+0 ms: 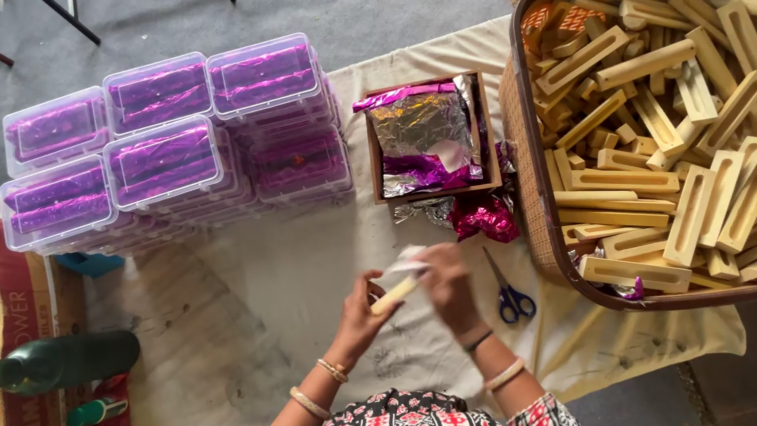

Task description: The person picks up wooden blocks from a basket, places them on a sheet of purple foil, and wraps them. The wrapped blocks are then placed into clear plastic containers. The person repeats this process with multiple blocks.

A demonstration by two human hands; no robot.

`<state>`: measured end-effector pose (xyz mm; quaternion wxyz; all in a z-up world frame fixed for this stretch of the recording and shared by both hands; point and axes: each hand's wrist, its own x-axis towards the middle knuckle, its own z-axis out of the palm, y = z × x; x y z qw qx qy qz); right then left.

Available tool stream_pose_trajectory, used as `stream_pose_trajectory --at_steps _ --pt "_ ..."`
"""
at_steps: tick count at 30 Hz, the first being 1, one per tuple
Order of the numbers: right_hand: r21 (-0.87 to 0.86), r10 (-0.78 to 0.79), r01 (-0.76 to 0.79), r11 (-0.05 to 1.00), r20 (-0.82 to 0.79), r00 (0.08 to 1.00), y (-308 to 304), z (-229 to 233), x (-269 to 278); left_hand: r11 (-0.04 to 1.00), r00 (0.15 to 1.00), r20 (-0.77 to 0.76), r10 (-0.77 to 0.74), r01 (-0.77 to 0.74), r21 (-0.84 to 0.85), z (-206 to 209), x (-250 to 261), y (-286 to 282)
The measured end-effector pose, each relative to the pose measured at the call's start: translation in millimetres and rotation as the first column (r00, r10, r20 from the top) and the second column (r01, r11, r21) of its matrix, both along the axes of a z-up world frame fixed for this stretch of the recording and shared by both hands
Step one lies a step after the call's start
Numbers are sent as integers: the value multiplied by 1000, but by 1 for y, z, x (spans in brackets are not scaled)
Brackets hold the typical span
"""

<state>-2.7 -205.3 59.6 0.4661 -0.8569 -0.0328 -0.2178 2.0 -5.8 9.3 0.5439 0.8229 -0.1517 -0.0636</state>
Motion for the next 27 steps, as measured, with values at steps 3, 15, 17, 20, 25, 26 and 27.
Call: stream_pose_trajectory --at_steps 3,15,17,20,25,26,27 --pt "-213 217 -191 958 109 970 29 17 -15 987 995 101 18 -34 157 -4 -12 -8" --pt "887 306 462 -4 -439 845 -9 -195 5 984 991 134 -2 -22 175 8 -14 -16" --pt "896 349 424 -132 -358 866 39 -184 -2 993 964 266 20 -50 106 34 -8 -31" --pt "879 386 397 -265 -281 879 72 -155 -14 986 959 261 107 -137 99 43 -7 -38" --pt "969 444 243 -51 -197 874 53 -156 -18 982 942 312 127 -164 96 -4 9 -25" --pt "959 447 180 221 -263 855 42 -157 -20 978 979 -60 196 -199 -59 -29 14 -19" --pt "874 429 102 475 -331 840 31 -158 -23 943 886 -429 176 -277 -185 -55 20 -12"
